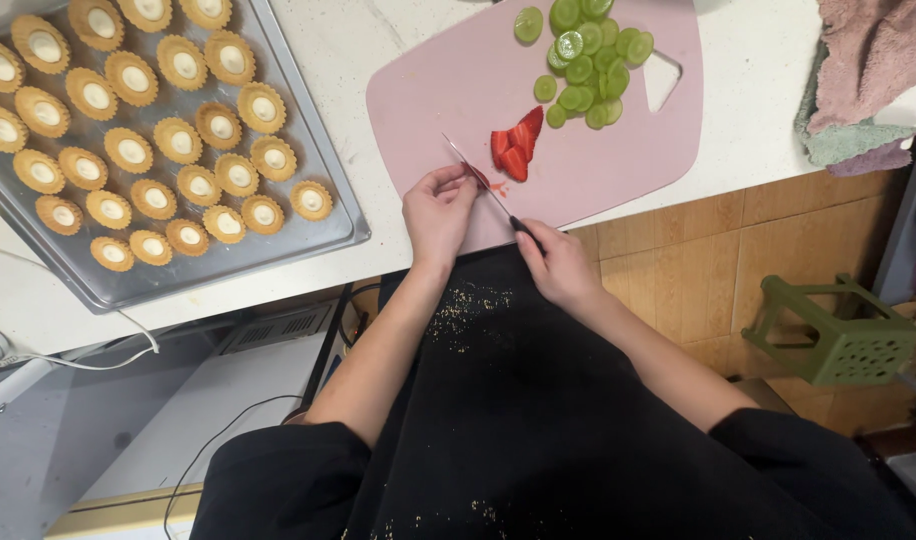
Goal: The person picks grapes from a bowl and slices them on a cutting board before slicing strawberries. They also move a small bottle and a plastic bag on the counter by hand.
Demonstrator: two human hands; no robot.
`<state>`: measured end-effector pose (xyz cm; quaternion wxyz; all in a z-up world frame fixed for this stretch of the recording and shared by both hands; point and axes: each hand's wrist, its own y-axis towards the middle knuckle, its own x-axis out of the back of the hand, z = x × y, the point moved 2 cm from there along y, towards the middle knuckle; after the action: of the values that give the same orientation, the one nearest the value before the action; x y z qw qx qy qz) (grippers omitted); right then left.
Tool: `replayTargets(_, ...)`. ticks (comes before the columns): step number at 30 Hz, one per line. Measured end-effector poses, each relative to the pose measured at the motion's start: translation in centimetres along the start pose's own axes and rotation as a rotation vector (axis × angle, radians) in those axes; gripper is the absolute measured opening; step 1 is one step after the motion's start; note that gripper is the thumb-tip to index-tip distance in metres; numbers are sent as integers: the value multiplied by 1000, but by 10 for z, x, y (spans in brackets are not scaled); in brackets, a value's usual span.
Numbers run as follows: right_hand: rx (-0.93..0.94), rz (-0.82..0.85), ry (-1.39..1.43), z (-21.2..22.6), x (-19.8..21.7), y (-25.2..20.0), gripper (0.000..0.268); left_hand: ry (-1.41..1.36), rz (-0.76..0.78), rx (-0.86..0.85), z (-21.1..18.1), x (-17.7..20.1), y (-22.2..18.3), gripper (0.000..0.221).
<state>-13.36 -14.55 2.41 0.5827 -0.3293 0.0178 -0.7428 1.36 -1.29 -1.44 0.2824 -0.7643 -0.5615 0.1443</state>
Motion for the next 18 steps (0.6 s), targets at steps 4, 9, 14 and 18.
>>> replayTargets(4, -25, 14, 12, -2, -1, -1, 26, 82, -23, 1, -6, 1, -2, 33)
replayTargets(9, -70, 54, 2, -2, 8, -9, 28, 148, -7, 12, -11, 3, -6, 34)
replayTargets(14, -26, 31, 15, 1, 4, -3, 29, 38, 77, -37, -7, 0, -15, 45)
replayTargets(18, -48, 19, 3, 2, 2, 1, 28, 56, 74, -68, -5, -4, -17, 46)
